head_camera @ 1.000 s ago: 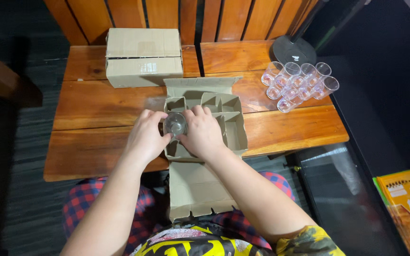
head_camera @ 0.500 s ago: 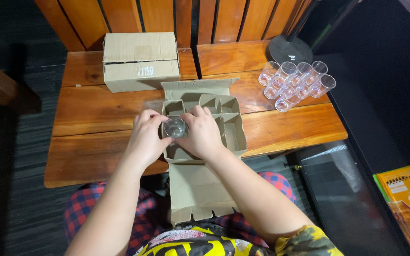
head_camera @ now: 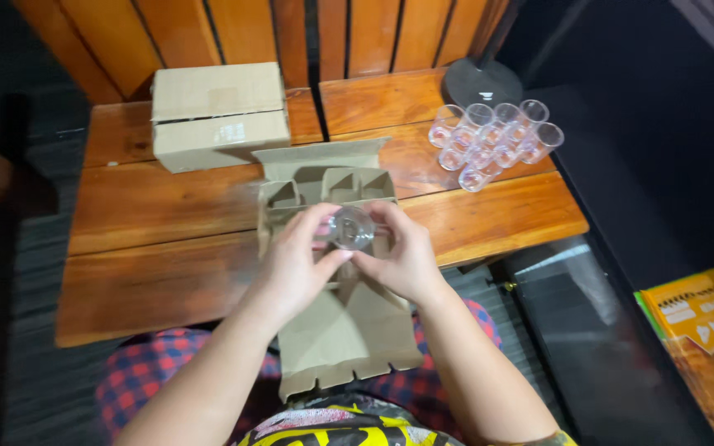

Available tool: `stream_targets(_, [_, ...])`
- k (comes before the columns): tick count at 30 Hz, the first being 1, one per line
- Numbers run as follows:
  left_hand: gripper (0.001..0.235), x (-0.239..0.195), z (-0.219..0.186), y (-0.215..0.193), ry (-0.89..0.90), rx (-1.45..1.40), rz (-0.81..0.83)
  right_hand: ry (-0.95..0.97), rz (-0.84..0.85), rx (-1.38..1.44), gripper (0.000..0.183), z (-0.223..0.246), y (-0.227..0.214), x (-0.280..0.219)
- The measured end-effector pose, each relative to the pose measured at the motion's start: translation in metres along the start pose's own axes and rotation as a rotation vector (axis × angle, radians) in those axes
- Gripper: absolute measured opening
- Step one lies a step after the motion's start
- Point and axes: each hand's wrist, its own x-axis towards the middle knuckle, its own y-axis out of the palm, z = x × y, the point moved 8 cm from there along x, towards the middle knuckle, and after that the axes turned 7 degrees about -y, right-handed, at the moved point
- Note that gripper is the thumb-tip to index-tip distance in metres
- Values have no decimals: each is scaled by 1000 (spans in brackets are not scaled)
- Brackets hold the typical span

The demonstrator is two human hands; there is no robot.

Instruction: The person opens a cardboard box containing small clear glasses and removes them one by one, placing them on a wooden bench. After emptying the box, the person closes it and places it on a nearby shelf, then stacks the glasses on the shelf.

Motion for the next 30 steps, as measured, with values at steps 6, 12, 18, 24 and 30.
stream_targets(6, [67,31,-21,81,109,6,97,-66,-253,128,65,-53,-71,-24])
stream_targets(12, [67,76,-29,190,196,36,165,54,-449,176,67,-106,-137,-47])
stream_targets(18, [48,118,-16,276,33,-41,208,108,-662,33,60,-164,-180,-54])
stream_targets(24, [37,154,4,343,-95,-99,201,166,-746,17,64,-215,-202,-33])
stream_targets(30, [49,153,-6,347,-237,-122,221,232,-787,60,63,-233,-207,-13])
